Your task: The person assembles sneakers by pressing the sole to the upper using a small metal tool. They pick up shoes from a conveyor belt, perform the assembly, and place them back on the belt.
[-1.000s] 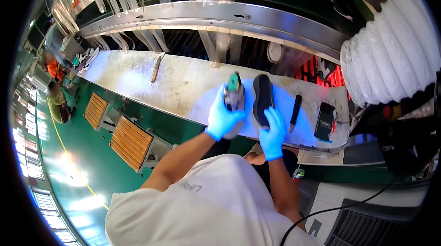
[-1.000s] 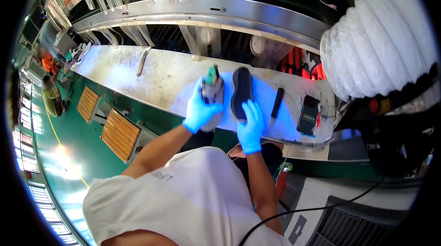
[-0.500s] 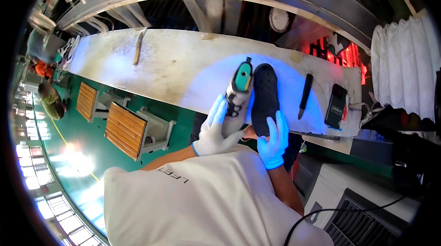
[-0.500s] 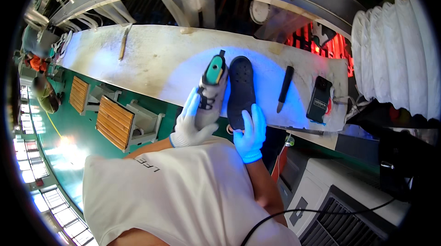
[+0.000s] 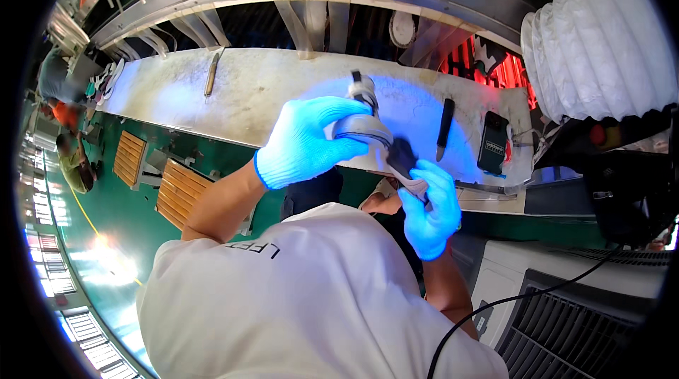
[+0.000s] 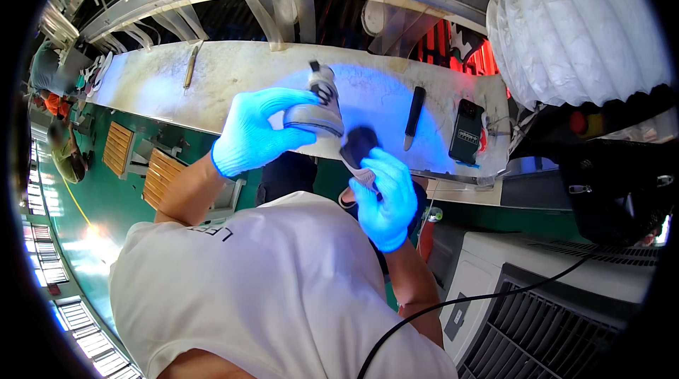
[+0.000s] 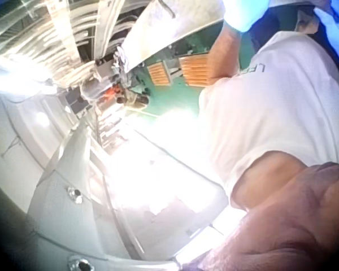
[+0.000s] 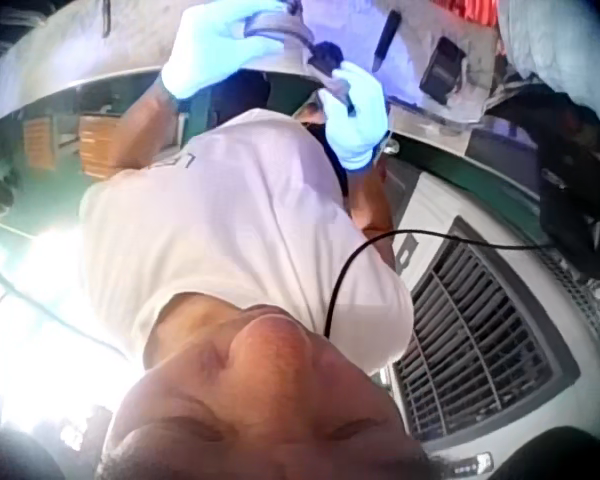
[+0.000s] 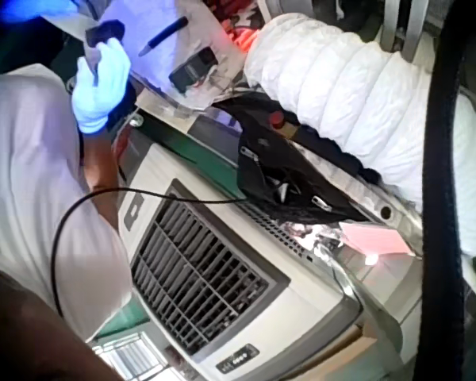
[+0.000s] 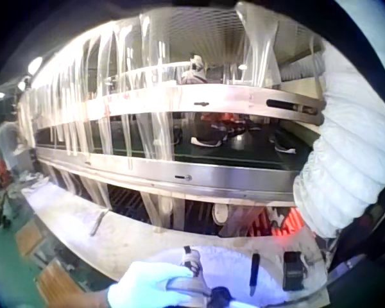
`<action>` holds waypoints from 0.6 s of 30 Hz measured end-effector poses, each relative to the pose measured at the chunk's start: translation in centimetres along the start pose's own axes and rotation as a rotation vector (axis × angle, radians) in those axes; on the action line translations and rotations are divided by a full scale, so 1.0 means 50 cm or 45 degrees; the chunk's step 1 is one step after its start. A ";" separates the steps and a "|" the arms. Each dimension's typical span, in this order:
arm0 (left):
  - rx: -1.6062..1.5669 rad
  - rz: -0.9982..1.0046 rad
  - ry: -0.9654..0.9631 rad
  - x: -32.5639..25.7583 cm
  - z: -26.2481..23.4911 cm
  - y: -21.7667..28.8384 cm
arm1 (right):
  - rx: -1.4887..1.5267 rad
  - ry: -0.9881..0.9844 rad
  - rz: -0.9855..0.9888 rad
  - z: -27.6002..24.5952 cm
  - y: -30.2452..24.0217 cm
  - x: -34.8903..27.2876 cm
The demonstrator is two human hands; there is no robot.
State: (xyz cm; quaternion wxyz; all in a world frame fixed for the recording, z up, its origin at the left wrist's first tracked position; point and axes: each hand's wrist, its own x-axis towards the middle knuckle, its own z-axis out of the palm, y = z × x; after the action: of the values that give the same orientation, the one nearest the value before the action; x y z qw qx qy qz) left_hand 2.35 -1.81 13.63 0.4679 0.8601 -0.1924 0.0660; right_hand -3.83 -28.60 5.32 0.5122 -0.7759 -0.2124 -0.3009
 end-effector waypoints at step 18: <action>-0.243 0.521 0.125 -0.112 0.131 -0.017 | 0.860 -0.031 0.650 -0.010 -0.017 0.004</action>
State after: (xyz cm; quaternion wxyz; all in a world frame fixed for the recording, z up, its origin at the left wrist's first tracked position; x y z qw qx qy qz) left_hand -2.88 -5.33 7.71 0.5328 0.7507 -0.3451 0.1830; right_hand -4.35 -28.73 6.19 0.7932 -0.5958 -0.1059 -0.0686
